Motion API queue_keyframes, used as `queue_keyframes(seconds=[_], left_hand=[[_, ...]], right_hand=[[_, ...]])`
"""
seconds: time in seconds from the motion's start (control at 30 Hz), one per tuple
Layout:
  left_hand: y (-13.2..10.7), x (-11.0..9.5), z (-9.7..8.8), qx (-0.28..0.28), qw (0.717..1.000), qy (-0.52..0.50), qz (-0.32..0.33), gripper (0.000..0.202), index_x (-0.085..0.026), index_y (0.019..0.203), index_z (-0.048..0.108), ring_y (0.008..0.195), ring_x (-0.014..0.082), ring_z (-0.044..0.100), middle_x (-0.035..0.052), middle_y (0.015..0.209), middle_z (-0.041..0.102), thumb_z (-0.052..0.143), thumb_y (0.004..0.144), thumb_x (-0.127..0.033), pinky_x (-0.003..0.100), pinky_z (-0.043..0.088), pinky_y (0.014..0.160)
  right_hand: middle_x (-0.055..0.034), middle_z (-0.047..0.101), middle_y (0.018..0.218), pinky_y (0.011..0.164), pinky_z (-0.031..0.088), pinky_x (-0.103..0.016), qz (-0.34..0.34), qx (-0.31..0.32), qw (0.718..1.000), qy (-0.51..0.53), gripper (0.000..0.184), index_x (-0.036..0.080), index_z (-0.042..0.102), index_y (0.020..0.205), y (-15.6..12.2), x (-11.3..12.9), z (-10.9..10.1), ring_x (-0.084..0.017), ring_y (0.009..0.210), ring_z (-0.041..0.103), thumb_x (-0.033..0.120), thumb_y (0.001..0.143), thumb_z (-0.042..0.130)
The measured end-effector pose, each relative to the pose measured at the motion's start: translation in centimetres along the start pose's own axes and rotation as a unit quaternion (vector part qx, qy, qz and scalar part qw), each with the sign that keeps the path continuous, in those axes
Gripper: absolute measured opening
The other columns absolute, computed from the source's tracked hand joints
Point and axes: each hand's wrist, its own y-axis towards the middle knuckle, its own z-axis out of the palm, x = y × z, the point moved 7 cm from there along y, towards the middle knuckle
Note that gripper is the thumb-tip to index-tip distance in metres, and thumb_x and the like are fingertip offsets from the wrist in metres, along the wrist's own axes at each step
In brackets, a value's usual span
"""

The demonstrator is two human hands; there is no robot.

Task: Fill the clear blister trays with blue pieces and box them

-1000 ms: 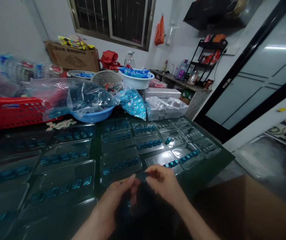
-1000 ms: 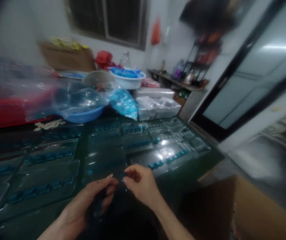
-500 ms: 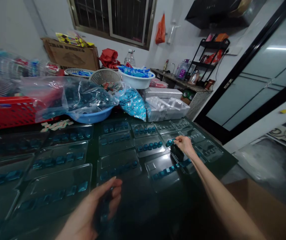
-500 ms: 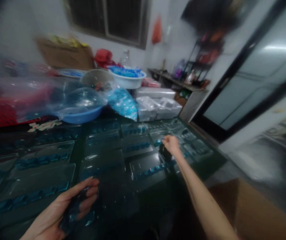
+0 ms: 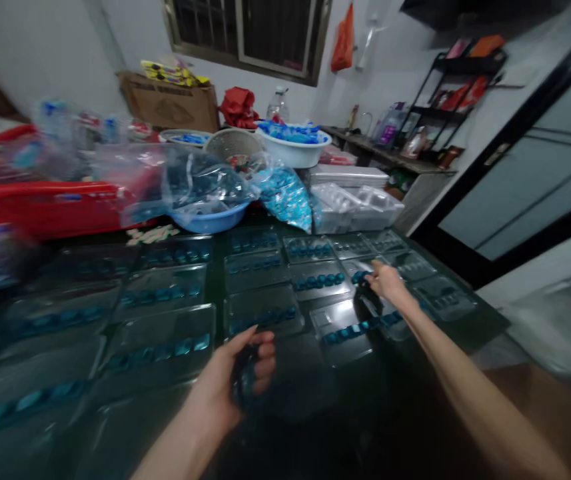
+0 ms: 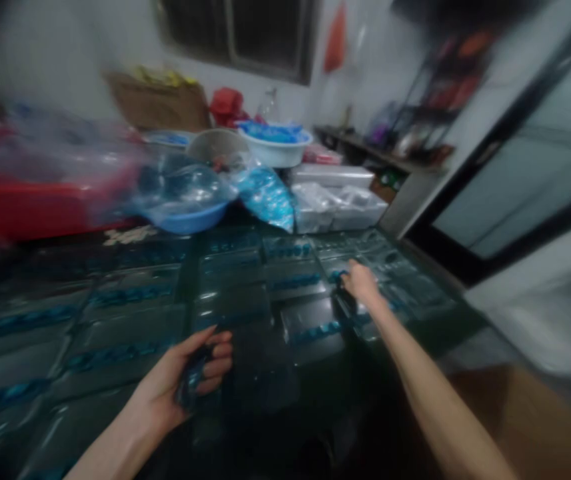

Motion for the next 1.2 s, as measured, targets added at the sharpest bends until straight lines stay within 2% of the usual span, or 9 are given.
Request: queue_keyframes(seconds=[0.07, 0.13, 0.27, 0.33, 0.4, 0.63, 0.87, 1.0, 1.2], left_hand=[[-0.1, -0.1, 0.4, 0.032, 0.999, -0.043, -0.002, 0.014, -0.01, 0.077, 0.048, 0.044, 0.0049, 0.039, -0.0023, 0.06, 0.039, 0.047, 0.078, -0.024, 0.015, 0.026, 0.034], [0.0, -0.4, 0.6, 0.055, 0.994, -0.091, 0.009, 0.013, -0.01, 0.077, 0.047, 0.045, 0.0051, 0.039, -0.0022, 0.059, 0.038, 0.045, 0.078, -0.023, 0.015, 0.026, 0.035], [0.2, -0.8, 0.8, 0.07, 0.985, -0.153, 0.029, 0.013, -0.01, 0.077, 0.047, 0.046, 0.0059, 0.039, -0.0013, 0.06, 0.039, 0.043, 0.079, -0.023, 0.015, 0.028, 0.036], [0.2, -0.7, 1.0, 0.062, 0.982, -0.173, 0.033, 0.013, -0.011, 0.076, 0.047, 0.046, 0.006, 0.04, -0.0011, 0.06, 0.039, 0.044, 0.078, -0.023, 0.016, 0.03, 0.037], [0.1, -0.7, 1.1, 0.05, 0.979, -0.194, 0.043, 0.014, -0.011, 0.075, 0.047, 0.047, 0.0062, 0.041, -0.001, 0.059, 0.039, 0.044, 0.078, -0.023, 0.016, 0.033, 0.039], [-0.1, -1.0, 1.4, 0.074, 0.963, -0.249, 0.071, 0.012, -0.01, 0.074, 0.049, 0.052, 0.0075, 0.042, 0.0029, 0.065, 0.041, 0.044, 0.077, -0.021, 0.017, 0.038, 0.044], [0.3, -1.6, 1.3, 0.082, 0.96, -0.255, 0.077, 0.016, -0.009, 0.077, 0.051, 0.06, 0.0098, 0.046, 0.0057, 0.07, 0.042, 0.043, 0.078, -0.023, 0.017, 0.041, 0.047], [0.2, -1.1, 0.4, 0.034, 0.989, -0.119, 0.077, 0.013, -0.01, 0.077, 0.053, 0.058, 0.01, 0.049, 0.0042, 0.069, 0.046, 0.051, 0.074, -0.023, 0.015, 0.036, 0.039], [-1.0, 0.6, 1.2, 0.024, 0.984, 0.13, 0.117, 0.017, -0.011, 0.081, 0.057, 0.047, 0.0101, 0.047, 0.0027, 0.06, 0.05, 0.058, 0.07, -0.024, 0.016, 0.03, 0.032]], right_hand=[[-0.0081, 0.061, 0.074, 0.055, 0.038, -0.028, -0.019, -0.022, 0.999, 0.021, 0.044, 0.012, 0.046, 0.114, -2.6, 2.5, -1.3, -0.018, 0.058, 0.054, 0.029, 0.073, 0.053], [-0.0054, 0.061, 0.076, 0.057, 0.04, -0.028, -0.084, -0.068, 0.987, 0.117, 0.044, 0.017, 0.044, 0.115, -6.9, 6.7, -2.8, -0.016, 0.058, 0.054, 0.033, 0.075, 0.051], [-0.0011, 0.058, 0.073, 0.052, 0.042, -0.024, -0.21, 0.101, 0.924, 0.303, 0.022, 0.023, 0.051, 0.097, -17.6, 16.8, -1.6, -0.012, 0.054, 0.051, 0.028, 0.076, 0.052], [-0.0013, 0.057, 0.074, 0.052, 0.043, -0.025, -0.218, 0.11, 0.908, 0.341, 0.023, 0.024, 0.05, 0.097, -20.9, 20.1, -1.1, -0.012, 0.053, 0.05, 0.027, 0.074, 0.055], [-0.0028, 0.056, 0.079, 0.056, 0.044, -0.027, -0.202, 0.079, 0.908, 0.358, 0.025, 0.025, 0.051, 0.098, -22.0, 21.6, -0.8, -0.013, 0.058, 0.051, 0.026, 0.074, 0.056], [-0.0049, 0.052, 0.092, 0.066, 0.045, -0.027, -0.196, 0.037, 0.884, 0.422, 0.019, 0.021, 0.053, 0.096, -20.9, 21.4, -0.9, -0.015, 0.081, 0.052, 0.018, 0.078, 0.048], [-0.0018, 0.053, 0.092, 0.066, 0.045, -0.023, -0.16, 0.024, 0.876, 0.455, 0.018, 0.022, 0.054, 0.093, -20.3, 20.6, -1.0, -0.013, 0.082, 0.052, 0.016, 0.076, 0.052], [0.0002, 0.057, 0.082, 0.062, 0.044, -0.022, -0.1, 0.044, 0.867, 0.486, 0.014, 0.022, 0.054, 0.088, -19.5, 19.3, -0.8, -0.011, 0.073, 0.054, 0.02, 0.074, 0.056], [0.0037, 0.056, 0.056, 0.045, 0.038, -0.016, -0.015, 0.205, 0.77, 0.604, 0.009, 0.018, 0.052, 0.077, -18.8, 19.0, 1.1, -0.007, 0.048, 0.051, 0.027, 0.078, 0.052]])
